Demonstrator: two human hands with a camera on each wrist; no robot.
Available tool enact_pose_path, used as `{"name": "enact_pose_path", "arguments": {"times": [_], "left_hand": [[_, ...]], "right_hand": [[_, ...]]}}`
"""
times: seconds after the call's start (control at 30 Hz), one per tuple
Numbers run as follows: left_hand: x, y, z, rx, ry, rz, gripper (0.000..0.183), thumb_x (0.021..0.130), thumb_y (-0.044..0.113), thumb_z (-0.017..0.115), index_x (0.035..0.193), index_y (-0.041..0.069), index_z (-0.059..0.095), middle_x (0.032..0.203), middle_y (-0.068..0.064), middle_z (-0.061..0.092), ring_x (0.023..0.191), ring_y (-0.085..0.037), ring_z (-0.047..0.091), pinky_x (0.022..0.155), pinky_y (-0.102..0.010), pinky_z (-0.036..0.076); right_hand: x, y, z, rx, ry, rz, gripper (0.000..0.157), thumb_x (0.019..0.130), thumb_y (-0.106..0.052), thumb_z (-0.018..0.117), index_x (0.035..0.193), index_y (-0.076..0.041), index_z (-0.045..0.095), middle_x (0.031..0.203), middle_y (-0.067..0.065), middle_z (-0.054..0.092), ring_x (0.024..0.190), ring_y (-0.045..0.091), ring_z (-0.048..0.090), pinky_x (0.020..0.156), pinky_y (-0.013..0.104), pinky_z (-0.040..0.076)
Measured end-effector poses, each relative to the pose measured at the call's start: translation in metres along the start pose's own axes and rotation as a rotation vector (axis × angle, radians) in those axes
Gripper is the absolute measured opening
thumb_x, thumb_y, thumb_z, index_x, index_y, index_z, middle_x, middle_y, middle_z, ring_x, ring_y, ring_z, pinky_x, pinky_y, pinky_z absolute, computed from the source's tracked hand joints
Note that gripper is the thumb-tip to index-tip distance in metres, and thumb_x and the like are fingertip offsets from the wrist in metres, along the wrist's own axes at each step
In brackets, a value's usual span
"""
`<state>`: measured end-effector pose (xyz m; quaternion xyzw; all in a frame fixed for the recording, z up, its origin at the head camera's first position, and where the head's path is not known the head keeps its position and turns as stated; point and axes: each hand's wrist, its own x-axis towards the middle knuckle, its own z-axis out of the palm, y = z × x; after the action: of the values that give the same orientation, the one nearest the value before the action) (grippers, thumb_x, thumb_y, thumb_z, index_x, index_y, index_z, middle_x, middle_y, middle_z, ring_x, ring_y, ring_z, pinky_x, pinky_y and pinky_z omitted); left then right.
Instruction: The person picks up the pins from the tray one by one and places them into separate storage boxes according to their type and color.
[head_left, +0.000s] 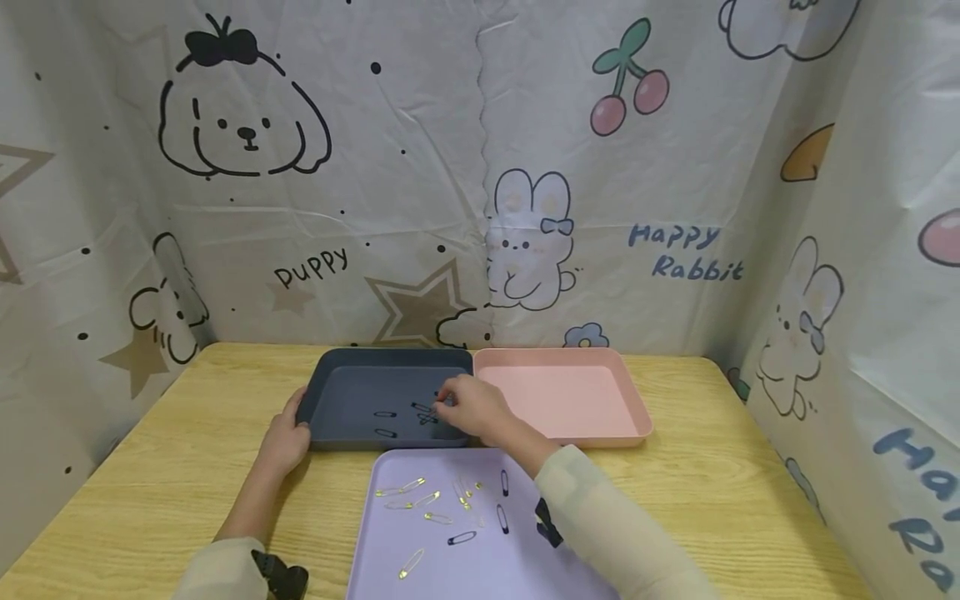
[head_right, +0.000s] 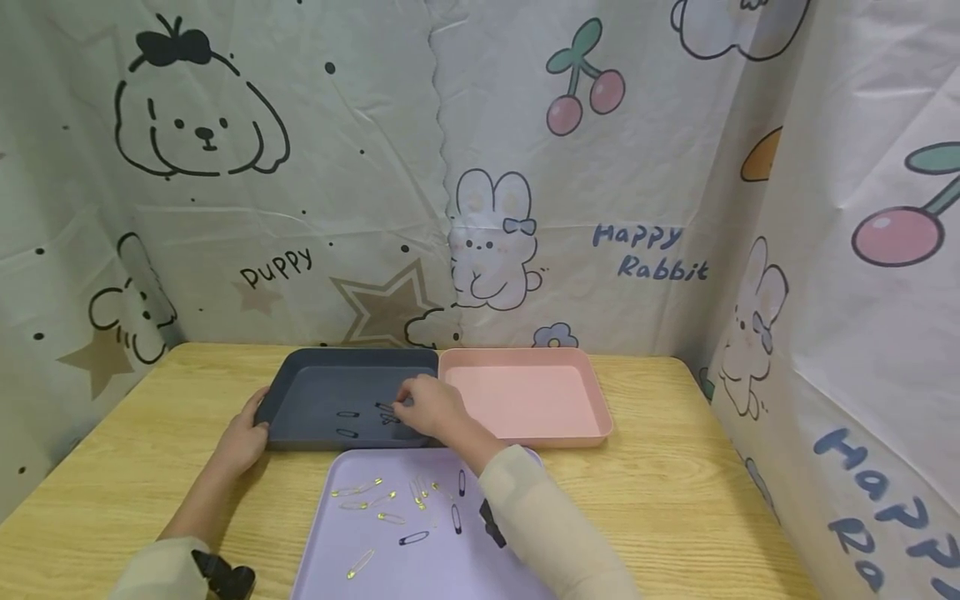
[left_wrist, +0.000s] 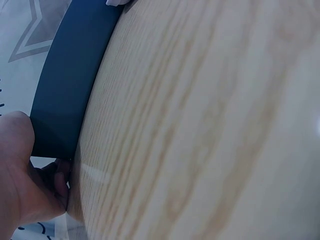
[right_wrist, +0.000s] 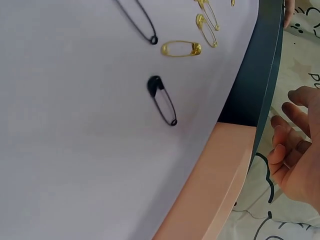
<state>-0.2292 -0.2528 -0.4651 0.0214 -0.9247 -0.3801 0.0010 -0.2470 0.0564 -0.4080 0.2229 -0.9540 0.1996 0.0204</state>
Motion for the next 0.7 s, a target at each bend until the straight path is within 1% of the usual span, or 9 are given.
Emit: {"name": "enact_pose_path", "arguments": {"times": [0.13,0.17,0.3,0.47,0.7], "left_hand": [[-0.001,0.001,-0.001,0.000,-0.010,-0.009,0.067,0.086,0.005,0.027,0.150,0.008,0.008,0.135,-0.043,0.029,0.122,-0.058,0.031,0.098,-0.065,0.029],[-0.001,0.002,-0.002,-0.004,-0.030,-0.018,0.067,0.086,0.005,0.026,0.150,0.007,0.006,0.137,-0.044,0.026,0.123,-0.058,0.029,0.101,-0.065,0.027],[-0.002,0.005,-0.002,0.008,-0.047,-0.036,0.065,0.088,0.004,0.026,0.149,0.004,0.005,0.137,-0.043,0.026,0.123,-0.058,0.030,0.100,-0.064,0.028],[-0.001,0.005,-0.001,0.014,-0.043,-0.041,0.065,0.088,0.003,0.026,0.149,0.004,0.005,0.135,-0.044,0.028,0.122,-0.058,0.031,0.100,-0.064,0.030],[-0.001,0.006,-0.002,0.024,-0.042,-0.043,0.064,0.088,0.003,0.026,0.149,0.003,0.005,0.137,-0.043,0.026,0.123,-0.058,0.030,0.100,-0.064,0.029]], "right_hand": [[-0.006,0.002,-0.002,0.018,0.002,-0.019,0.019,0.087,-0.031,0.062,0.097,-0.017,0.070,0.072,-0.007,0.053,0.059,0.006,0.046,0.051,0.020,0.036],[-0.007,0.003,-0.002,0.018,0.003,-0.023,0.019,0.087,-0.031,0.062,0.096,-0.017,0.070,0.072,-0.007,0.053,0.059,0.006,0.046,0.051,0.020,0.036],[-0.014,0.005,-0.003,0.009,0.009,-0.039,0.020,0.086,-0.033,0.061,0.095,-0.017,0.070,0.071,-0.008,0.052,0.059,0.005,0.045,0.052,0.020,0.036],[-0.022,0.010,-0.004,0.039,0.026,-0.040,0.020,0.086,-0.033,0.062,0.094,-0.017,0.070,0.072,-0.007,0.054,0.060,0.006,0.046,0.053,0.020,0.037],[-0.035,0.017,-0.008,0.109,0.019,-0.018,0.019,0.085,-0.031,0.062,0.093,-0.016,0.071,0.083,0.000,0.062,0.069,0.008,0.050,0.058,0.021,0.041]]}}
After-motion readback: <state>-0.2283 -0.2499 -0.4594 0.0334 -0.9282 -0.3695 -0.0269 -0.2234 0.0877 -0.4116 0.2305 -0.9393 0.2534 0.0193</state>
